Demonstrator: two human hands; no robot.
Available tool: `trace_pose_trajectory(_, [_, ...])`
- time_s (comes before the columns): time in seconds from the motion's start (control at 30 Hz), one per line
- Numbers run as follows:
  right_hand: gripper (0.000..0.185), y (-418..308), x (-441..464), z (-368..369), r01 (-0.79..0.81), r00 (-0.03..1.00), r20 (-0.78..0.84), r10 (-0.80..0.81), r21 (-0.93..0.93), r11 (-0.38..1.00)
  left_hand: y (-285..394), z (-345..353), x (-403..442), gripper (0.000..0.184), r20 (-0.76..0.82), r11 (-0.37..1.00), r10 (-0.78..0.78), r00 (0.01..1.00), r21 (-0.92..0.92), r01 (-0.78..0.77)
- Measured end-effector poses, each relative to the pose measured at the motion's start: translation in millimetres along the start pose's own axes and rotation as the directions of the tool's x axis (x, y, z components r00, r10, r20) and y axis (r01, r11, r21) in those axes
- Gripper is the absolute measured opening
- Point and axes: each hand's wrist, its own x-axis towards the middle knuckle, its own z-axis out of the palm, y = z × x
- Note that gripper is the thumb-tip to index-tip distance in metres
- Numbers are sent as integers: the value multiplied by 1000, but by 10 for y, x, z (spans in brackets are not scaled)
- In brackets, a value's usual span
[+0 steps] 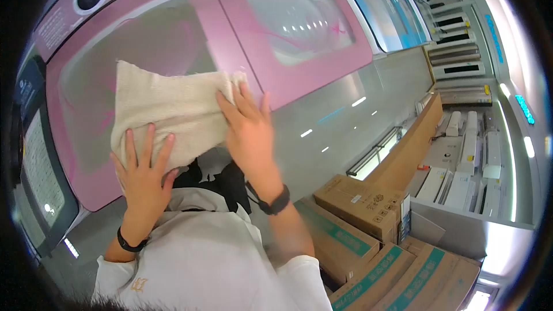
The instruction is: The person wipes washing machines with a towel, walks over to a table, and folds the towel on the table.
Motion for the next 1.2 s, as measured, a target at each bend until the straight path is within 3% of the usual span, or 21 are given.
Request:
trace_pose_trajectory(0.13, [53, -46, 77, 79, -6, 1000, -22, 6, -14, 1000, 258, 97, 89, 83, -16, 998, -64, 998, 14, 65])
trace_pose_trajectory(0.33, [52, 310, -236, 34, 121, 988, -115, -106, 137, 983, 760, 330, 352, 90, -113, 994, -109, 988, -15, 108])
trace_pose_trajectory(0.43, [47, 742, -252, -154, 124, 985, -136, -109, 107, 987, 1172, 435, 628, 91, -141, 994, -73, 987, 76, 85])
trace_pose_trajectory(0.63, [48, 1813, 14, -463, 31, 974, -226, -23, 35, 999, 2101, 747, 1214, 86, -255, 1000, -3, 967, 20, 8])
trace_pose_trajectory(0.87, [38, 2206, -325, -546, 155, 955, -272, -114, 134, 979, 2489, 839, 1327, 79, -231, 1000, 3, 973, 5, -2])
trace_pose_trajectory(0.97, [37, 2603, -273, -629, 188, 927, -342, -151, 77, 979, 2649, 799, 1409, 82, -210, 991, -24, 977, 126, 51])
trace_pose_trajectory(1.2, [34, 3201, 197, -786, 114, 910, -407, -77, 66, 991, 3295, 930, 2021, 83, -219, 998, 17, 976, 68, -2])
